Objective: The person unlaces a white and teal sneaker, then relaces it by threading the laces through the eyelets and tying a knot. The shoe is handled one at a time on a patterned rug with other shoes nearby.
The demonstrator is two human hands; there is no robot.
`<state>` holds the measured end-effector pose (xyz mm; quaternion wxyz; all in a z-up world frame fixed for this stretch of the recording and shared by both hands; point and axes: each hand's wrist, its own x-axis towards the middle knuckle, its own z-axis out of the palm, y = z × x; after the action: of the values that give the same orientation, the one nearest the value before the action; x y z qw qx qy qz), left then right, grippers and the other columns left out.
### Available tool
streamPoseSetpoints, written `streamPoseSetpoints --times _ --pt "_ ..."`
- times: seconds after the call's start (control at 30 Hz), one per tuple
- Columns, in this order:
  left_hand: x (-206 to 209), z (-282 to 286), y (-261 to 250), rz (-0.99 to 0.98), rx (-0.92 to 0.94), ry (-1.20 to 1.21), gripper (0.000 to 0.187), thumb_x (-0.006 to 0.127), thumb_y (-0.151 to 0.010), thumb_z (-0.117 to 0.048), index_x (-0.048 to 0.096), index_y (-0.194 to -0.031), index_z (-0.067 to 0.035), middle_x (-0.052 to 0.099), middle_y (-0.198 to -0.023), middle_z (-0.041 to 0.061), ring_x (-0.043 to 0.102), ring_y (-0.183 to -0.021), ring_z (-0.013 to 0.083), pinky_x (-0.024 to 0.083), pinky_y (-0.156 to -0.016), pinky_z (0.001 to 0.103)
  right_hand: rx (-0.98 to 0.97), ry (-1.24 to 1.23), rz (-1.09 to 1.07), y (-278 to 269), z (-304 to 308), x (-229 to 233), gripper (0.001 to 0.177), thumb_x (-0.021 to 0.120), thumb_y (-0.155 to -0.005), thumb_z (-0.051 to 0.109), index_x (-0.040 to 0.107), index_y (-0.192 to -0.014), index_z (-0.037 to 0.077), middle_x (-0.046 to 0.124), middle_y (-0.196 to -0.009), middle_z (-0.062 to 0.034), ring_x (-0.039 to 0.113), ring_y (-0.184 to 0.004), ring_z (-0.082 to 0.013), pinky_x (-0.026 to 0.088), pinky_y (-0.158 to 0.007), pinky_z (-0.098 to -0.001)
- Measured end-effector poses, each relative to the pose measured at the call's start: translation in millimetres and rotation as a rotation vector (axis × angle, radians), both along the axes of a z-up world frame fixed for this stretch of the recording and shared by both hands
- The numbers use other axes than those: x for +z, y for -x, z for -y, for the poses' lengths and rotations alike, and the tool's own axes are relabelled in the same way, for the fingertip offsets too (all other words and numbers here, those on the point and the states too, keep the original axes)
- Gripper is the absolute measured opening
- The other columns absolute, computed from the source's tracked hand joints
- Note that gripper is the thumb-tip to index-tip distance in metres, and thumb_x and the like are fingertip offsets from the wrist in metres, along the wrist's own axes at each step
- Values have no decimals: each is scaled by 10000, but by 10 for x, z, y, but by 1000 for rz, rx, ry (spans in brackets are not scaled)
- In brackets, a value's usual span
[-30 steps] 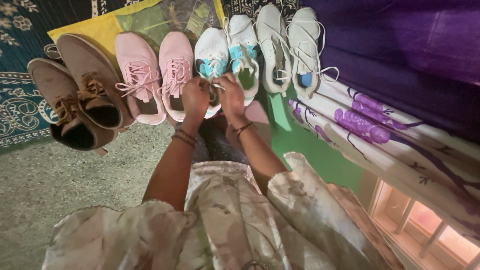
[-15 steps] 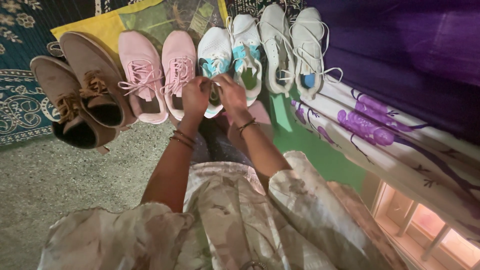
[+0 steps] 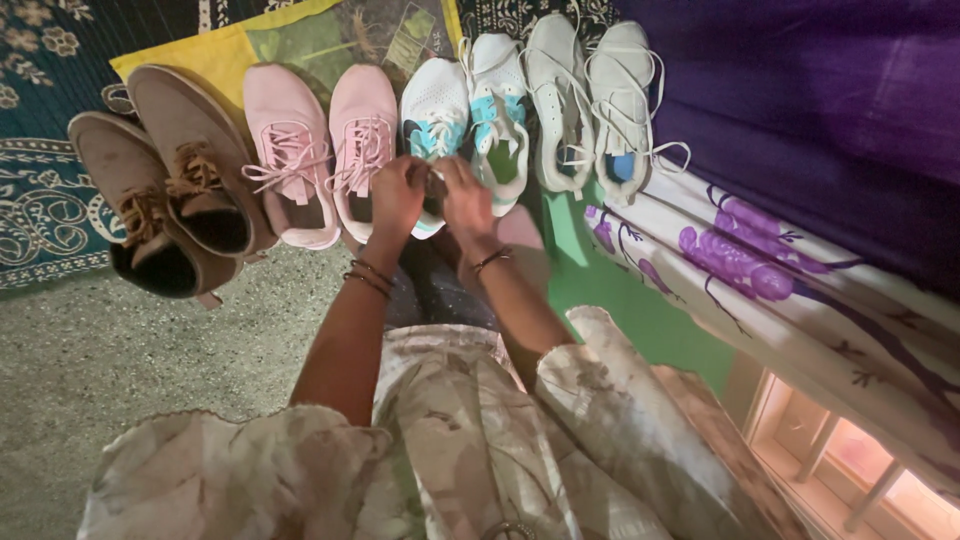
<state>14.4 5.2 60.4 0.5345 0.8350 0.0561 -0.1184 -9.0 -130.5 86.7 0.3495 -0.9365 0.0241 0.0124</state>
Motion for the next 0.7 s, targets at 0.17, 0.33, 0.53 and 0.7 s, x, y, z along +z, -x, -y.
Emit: streamPoseSetpoints --times 0.17,0.33,0.53,0.7 --pt "-24 -22 84 60 24 5 84 716 -940 -88 754 -964 -17 726 -889 199 714 -801 346 552 -713 407 -31 -103 -28 -94 14 46 129 655 -968 65 635 -1094 82 669 -1043 -152 659 -955 -369 519 -821 -452" --pt "24 -1 122 57 16 5 99 726 -876 -73 733 -966 -32 710 -895 182 707 -790 333 558 -727 410 -48 -205 -6 -132 42 163 117 662 -944 50 654 -1061 52 656 -1007 -150 666 -945 -334 534 -813 -420" --pt "-44 27 74 67 20 -31 86 729 -860 -69 714 -938 -36 691 -926 183 696 -832 339 562 -749 419 -97 -351 -52 -89 25 173 188 684 -909 54 676 -1097 45 692 -1052 -122 705 -951 -268 565 -840 -353" --pt "-177 58 83 4 14 -84 129 730 -884 -148 715 -920 -25 699 -913 180 694 -834 354 545 -753 445 -184 -394 -247 -44 3 146 230 689 -910 92 709 -1136 61 731 -1121 -106 684 -866 -224 542 -734 -307"
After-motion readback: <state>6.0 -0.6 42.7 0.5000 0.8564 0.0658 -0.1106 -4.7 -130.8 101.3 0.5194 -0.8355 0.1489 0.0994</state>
